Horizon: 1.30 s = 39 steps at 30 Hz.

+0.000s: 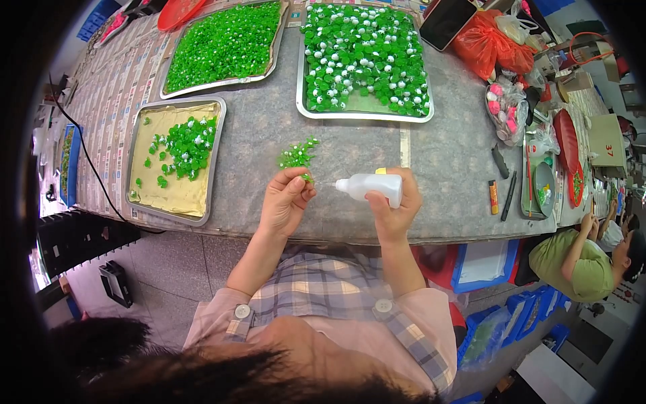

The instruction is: The person applies glue onto small green plastic pieces using a squeeze bottle and attaches small white parts to them by hand.

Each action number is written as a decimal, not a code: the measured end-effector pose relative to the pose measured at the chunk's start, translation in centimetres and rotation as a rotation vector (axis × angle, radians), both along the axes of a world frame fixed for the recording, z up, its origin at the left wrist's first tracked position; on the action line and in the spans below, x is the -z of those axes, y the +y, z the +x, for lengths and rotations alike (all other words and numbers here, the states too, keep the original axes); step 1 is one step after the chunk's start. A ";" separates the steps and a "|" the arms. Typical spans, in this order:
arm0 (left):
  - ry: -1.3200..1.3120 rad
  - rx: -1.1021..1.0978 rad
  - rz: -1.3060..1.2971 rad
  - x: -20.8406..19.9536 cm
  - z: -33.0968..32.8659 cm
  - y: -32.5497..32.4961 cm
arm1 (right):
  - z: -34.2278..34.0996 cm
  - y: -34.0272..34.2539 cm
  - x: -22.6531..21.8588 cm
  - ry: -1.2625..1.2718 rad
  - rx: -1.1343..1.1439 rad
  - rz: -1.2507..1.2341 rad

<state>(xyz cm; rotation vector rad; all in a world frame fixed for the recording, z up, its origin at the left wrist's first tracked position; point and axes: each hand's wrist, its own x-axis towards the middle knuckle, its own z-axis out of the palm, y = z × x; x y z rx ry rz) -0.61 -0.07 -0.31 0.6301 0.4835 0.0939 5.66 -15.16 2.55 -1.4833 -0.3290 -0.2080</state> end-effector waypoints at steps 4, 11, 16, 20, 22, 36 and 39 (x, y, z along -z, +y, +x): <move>-0.022 -0.013 -0.033 0.0 0.0 0.0 | 0.0 -0.2 0.1 0.008 -0.024 -0.029; 0.011 -0.016 -0.025 0.2 0.1 0.1 | 2.2 -2.3 -0.2 0.215 -0.007 0.150; 0.021 -0.043 -0.026 0.3 0.1 0.3 | 5.8 -6.3 1.2 0.358 -0.052 0.170; -0.061 0.007 -0.057 1.0 0.0 0.4 | 7.0 -8.6 2.2 0.539 -0.040 0.388; -0.062 0.011 -0.065 1.1 0.0 0.3 | 7.0 -9.1 2.6 0.587 -0.056 0.501; -0.040 0.002 -0.052 0.8 0.2 0.2 | 8.3 -9.8 3.8 0.289 0.222 -0.140; -0.045 0.002 -0.052 1.0 0.2 0.3 | 8.1 -9.8 4.1 0.110 0.364 -0.403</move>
